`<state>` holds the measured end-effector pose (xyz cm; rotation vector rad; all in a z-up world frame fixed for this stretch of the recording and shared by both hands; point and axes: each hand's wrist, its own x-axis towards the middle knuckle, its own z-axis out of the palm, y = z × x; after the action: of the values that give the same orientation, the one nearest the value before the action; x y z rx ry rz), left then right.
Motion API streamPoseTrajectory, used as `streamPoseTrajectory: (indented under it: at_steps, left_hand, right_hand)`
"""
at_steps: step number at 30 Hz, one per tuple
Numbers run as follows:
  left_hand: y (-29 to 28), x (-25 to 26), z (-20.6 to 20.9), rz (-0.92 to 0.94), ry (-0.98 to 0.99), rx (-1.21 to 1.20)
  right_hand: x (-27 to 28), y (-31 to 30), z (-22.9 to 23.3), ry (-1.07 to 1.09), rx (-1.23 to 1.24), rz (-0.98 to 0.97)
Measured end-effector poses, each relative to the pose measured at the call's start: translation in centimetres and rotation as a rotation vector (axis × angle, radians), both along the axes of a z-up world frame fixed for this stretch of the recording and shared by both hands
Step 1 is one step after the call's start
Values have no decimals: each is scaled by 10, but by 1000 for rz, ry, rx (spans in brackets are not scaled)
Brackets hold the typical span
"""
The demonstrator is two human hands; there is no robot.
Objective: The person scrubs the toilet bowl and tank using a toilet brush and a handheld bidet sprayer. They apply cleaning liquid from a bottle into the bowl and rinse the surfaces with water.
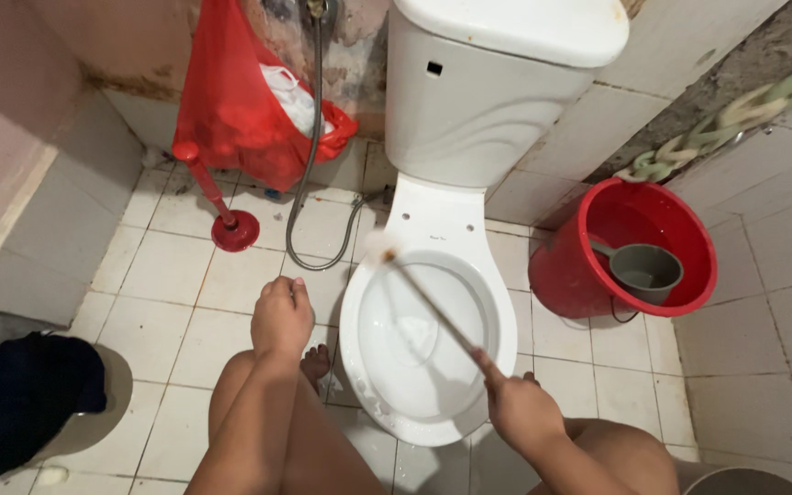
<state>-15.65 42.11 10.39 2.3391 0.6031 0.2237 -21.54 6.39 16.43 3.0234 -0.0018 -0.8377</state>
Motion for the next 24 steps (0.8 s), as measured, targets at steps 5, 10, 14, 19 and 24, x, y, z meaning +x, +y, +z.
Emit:
streamPoseTrajectory:
  at_steps: [5, 10, 14, 19, 24]
  left_hand:
    - [2, -4, -4, 16, 23, -1]
    - [-1, -2, -5, -2, -14, 21]
    - [-2, -3, -6, -11, -19, 11]
    - [-4, -2, -2, -10, 2, 22]
    - [-5, 3, -1, -2, 16, 27]
  right_hand:
    - [0, -14, 2, 49, 34, -306]
    - [-1, -18, -1, -26, 24, -114]
    - [2, -28, -2, 45, 11, -135]
    - [15, -22, -6, -70, 214, -472]
    - [-3, -11, -3, 31, 37, -123]
